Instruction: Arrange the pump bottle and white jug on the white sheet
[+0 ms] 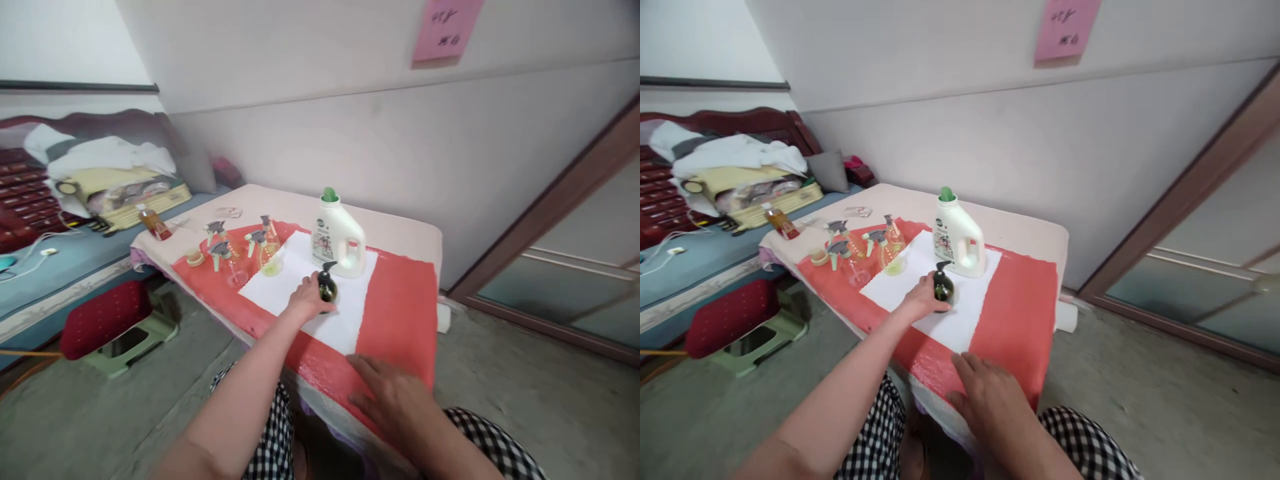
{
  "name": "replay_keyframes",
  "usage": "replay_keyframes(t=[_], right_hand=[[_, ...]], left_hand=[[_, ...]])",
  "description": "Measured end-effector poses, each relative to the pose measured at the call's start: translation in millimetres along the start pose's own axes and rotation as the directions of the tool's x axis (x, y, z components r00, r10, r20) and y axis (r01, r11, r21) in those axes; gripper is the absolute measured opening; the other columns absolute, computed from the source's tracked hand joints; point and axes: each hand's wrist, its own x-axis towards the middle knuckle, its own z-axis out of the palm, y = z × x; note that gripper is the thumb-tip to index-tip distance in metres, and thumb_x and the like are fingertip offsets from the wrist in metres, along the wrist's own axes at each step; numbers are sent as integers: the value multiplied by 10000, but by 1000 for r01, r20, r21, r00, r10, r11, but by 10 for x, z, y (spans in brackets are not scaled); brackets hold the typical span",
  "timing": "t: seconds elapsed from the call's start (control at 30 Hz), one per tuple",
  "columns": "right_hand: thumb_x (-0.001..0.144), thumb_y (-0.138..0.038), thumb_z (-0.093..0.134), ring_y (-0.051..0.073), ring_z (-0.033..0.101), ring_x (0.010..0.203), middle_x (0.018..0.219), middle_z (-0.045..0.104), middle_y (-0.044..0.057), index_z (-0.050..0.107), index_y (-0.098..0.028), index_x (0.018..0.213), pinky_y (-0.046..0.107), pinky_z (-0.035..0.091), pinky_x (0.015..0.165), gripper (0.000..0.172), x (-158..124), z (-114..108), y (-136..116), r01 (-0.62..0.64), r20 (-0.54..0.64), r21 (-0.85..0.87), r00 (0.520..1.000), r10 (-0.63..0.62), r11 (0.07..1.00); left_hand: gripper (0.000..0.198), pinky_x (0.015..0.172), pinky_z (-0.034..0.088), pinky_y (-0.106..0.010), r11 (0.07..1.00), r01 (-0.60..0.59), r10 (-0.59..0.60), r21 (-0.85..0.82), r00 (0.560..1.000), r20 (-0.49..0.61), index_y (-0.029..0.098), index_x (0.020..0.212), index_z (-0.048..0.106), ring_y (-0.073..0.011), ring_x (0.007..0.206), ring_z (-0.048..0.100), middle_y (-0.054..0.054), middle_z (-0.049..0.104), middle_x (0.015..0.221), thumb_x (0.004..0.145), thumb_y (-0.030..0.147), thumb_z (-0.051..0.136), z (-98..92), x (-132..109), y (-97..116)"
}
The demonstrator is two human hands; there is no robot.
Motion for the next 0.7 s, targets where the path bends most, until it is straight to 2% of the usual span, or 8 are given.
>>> replay_keyframes(t=[0.1, 0.17, 0.23, 0.3, 0.37, 0.47, 0.57, 0.7], right_hand=[[852, -314, 560, 274, 688, 838, 1071, 700, 104, 594, -206, 1144, 375, 537, 641, 313, 359, -156, -4, 78, -189, -115, 977, -99, 990], [886, -326, 512, 252, 691, 785, 1016, 716, 81, 596, -198, 1116, 336, 510, 567, 276, 579, -168, 30, 85, -334, -165, 933, -137, 983], [922, -354, 452, 225, 690, 736, 976, 725, 66, 601, -194, 1095, 306, 476, 517, 279, 746, -74, 133, 52, -473, -177, 871, -131, 983], [952, -380, 383, 199, 688, 683, 924, 735, 60, 614, -181, 1063, 291, 459, 499, 325, 848, 97, 297, 14, -565, -168, 818, -108, 986], [962, -394, 338, 188, 680, 620, 837, 740, 43, 640, -182, 993, 288, 441, 470, 370, 900, 277, 472, -13, -575, -184, 812, -97, 983], [958, -414, 330, 183, 682, 606, 859, 744, 28, 656, -199, 959, 288, 444, 459, 391, 937, 436, 634, -52, -545, -175, 836, -53, 983], [958, -423, 334, 181, 688, 619, 876, 746, 21, 657, -207, 975, 285, 454, 463, 389, 978, 469, 636, -54, -551, -164, 833, -46, 985], [959, -391, 348, 195, 700, 653, 872, 744, 17, 653, -207, 968, 288, 442, 456, 356, 1020, 498, 579, -6, -524, -192, 846, -98, 981]], left_hand=[[883, 841, 445, -330, 999, 23, -24, -32, 1000, -18, 254, 1341, 298, -296, 1107, 556, -99, 496, 1247, 605, 506, 718, 115, 59, 30], [844, 822, 452, -334, 998, 47, -49, -52, 998, -39, 275, 1308, 330, -292, 1078, 569, -86, 499, 1219, 593, 492, 722, 109, 110, -3], [819, 804, 456, -330, 994, 81, -86, -74, 993, -75, 287, 1291, 338, -278, 1049, 582, -79, 484, 1222, 594, 488, 719, 55, 164, -89], [819, 796, 454, -327, 988, 124, -136, -97, 983, -122, 285, 1295, 322, -266, 1036, 583, -82, 463, 1240, 605, 498, 709, -28, 216, -219], [814, 809, 446, -333, 978, 170, -189, -120, 968, -165, 257, 1292, 316, -271, 1061, 566, -96, 464, 1239, 617, 506, 697, -115, 266, -369], [746, 829, 429, -342, 961, 232, -259, -153, 946, -195, 216, 1239, 356, -287, 1100, 535, -109, 509, 1189, 630, 484, 693, -207, 328, -552], [725, 819, 423, -336, 953, 248, -281, -173, 939, -200, 226, 1211, 374, -283, 1094, 529, -91, 551, 1146, 615, 454, 718, -222, 362, -622], [713, 810, 420, -337, 959, 226, -259, -172, 945, -202, 250, 1199, 405, -288, 1100, 509, -73, 563, 1147, 596, 411, 750, -184, 377, -606]])
